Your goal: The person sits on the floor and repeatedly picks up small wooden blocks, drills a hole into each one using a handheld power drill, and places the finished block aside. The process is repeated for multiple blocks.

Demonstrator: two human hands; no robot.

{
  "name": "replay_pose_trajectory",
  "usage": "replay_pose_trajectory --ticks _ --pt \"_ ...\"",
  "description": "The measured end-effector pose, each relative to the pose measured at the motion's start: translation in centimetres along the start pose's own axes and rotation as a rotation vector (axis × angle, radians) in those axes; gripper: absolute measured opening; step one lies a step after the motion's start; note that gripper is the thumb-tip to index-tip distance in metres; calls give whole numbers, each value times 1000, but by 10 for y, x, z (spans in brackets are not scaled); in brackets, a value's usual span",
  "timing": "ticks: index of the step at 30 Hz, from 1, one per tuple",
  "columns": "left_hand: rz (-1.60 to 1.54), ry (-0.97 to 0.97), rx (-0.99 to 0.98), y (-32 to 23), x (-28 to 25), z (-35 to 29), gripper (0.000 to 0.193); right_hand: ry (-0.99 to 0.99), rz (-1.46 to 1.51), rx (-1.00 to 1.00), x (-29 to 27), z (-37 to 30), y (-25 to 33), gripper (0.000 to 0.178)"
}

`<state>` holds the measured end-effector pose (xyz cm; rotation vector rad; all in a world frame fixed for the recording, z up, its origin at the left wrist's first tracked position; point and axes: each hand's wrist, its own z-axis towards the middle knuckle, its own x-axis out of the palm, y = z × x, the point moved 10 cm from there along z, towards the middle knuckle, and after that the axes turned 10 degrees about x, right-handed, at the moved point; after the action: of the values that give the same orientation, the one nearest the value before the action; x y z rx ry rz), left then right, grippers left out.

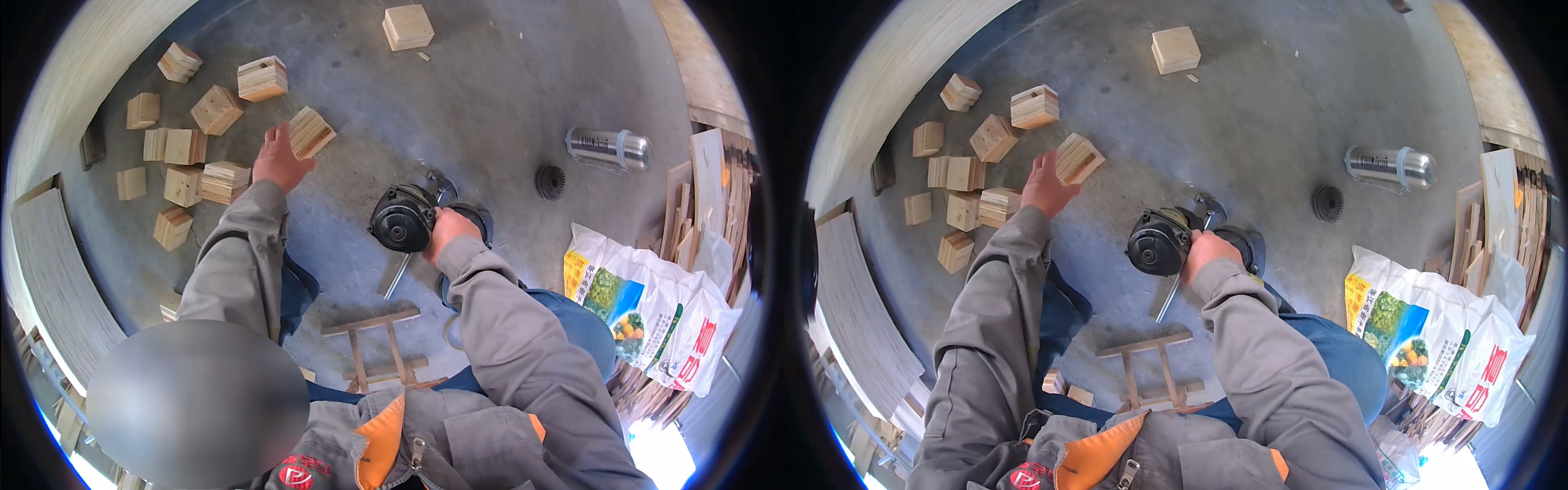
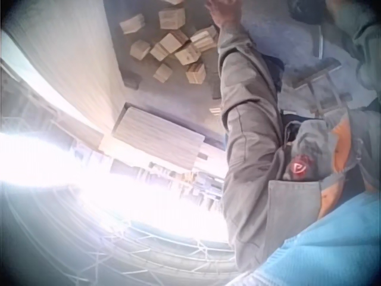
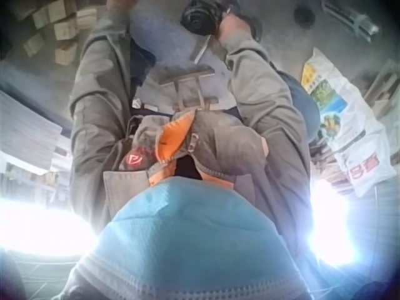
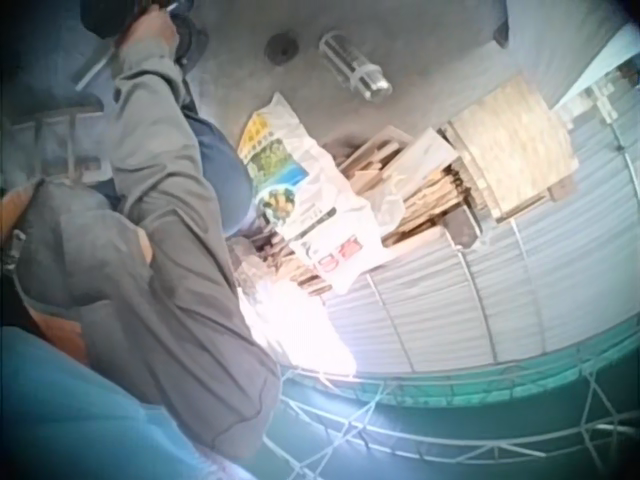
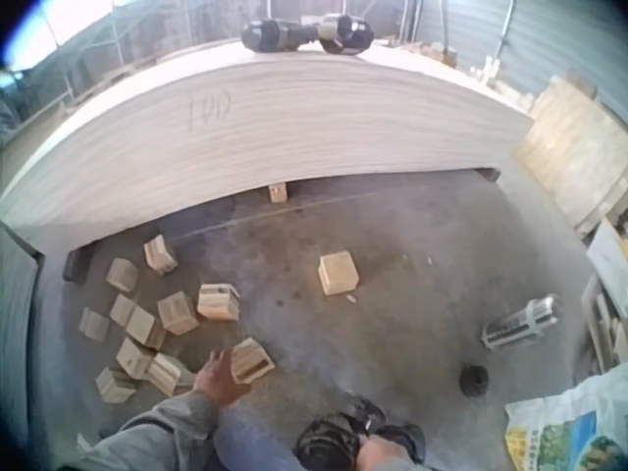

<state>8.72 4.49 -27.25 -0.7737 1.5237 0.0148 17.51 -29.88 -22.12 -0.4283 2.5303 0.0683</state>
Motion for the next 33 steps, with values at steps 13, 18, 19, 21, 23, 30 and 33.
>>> replay_pose_trajectory --ticks 13,18,19,21,23,30,33 --pt "-1072 241 -634 29 113 -50 45 -145 9 -117 23 -1 4 50" --pt "-782 240 -418 50 142 -72 41 -103 14 -84 20 6 5 56" --pt "-730 228 -370 45 137 -68 40 -89 27 -68 17 8 3 54" --pt "-786 205 -412 39 135 -69 39 -61 52 -40 11 11 0 51" --pt "-730 160 -396 32 126 -67 40 2 25 1 8 12 -3 42" --pt "-343 22 -176 58 70 -50 42 -3 123 40 20 29 -6 40" --pt "-550 -3 -466 56 30 -42 41 -36 197 75 30 44 -26 40"
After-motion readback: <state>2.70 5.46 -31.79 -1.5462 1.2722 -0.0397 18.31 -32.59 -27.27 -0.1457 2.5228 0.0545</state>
